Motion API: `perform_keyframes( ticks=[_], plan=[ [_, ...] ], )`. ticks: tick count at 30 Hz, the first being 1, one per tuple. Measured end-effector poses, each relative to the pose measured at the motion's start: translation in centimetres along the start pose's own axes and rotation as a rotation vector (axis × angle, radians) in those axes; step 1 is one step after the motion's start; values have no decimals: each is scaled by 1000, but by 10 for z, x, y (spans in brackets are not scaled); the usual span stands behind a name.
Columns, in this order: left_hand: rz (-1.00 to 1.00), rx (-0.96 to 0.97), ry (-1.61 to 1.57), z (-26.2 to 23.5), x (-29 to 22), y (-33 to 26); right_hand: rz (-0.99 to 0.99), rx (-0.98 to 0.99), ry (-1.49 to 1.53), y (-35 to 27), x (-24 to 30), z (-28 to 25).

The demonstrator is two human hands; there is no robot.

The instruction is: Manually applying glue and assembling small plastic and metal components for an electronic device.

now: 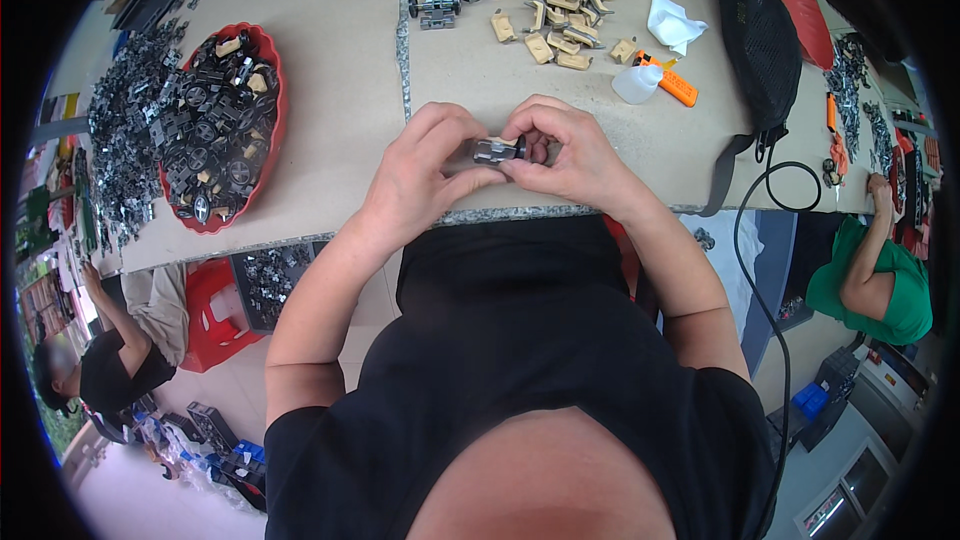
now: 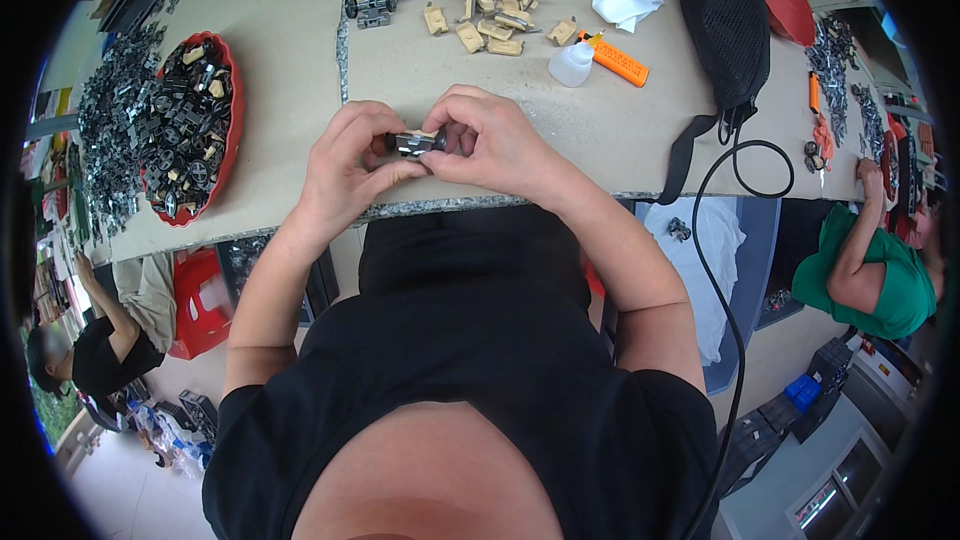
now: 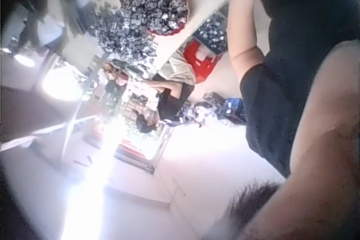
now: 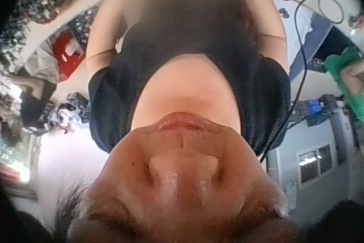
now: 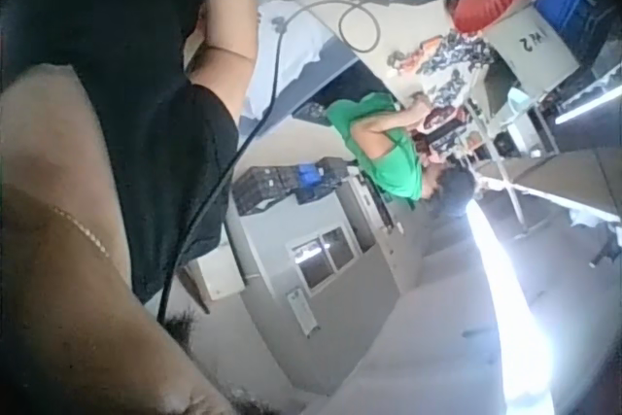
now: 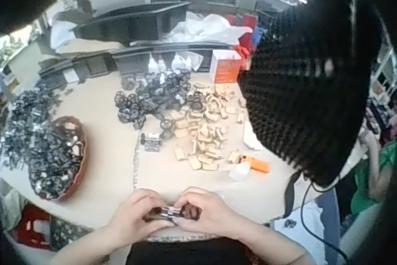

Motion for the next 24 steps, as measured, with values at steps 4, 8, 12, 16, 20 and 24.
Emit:
perform_keyframes(
  ticks=[4, 8, 12, 16, 20, 24],
  plan=[
    [-77, -86, -401, 11, 25, -11, -132, 45, 336, -3, -1, 2],
    [-77, -142, -664, 16, 29, -14, -66, 87, 488, -1, -7, 2],
    [-106, -195, -583, 14, 22, -15, -56, 81, 567, 0, -10, 4],
    [-75, -176, -204, 8, 16, -17, -65, 76, 466, -1, -5, 10],
    [-68, -97, -70, 3, 8, -15, 56, 77, 364, -1, -9, 13],
    [-77, -6, 9, -2, 1, -9, 31, 90, 380, 1, -11, 12]
  ],
)
Point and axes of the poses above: each hand's wrist, its own y-axis towards the middle knuckle, its own z-axis out of the palm, x = y × z, the point moved 7 cm from there along y, towards the middle knuckle, and after that the axes turned 13 degrees about x, right-handed, at the moved point
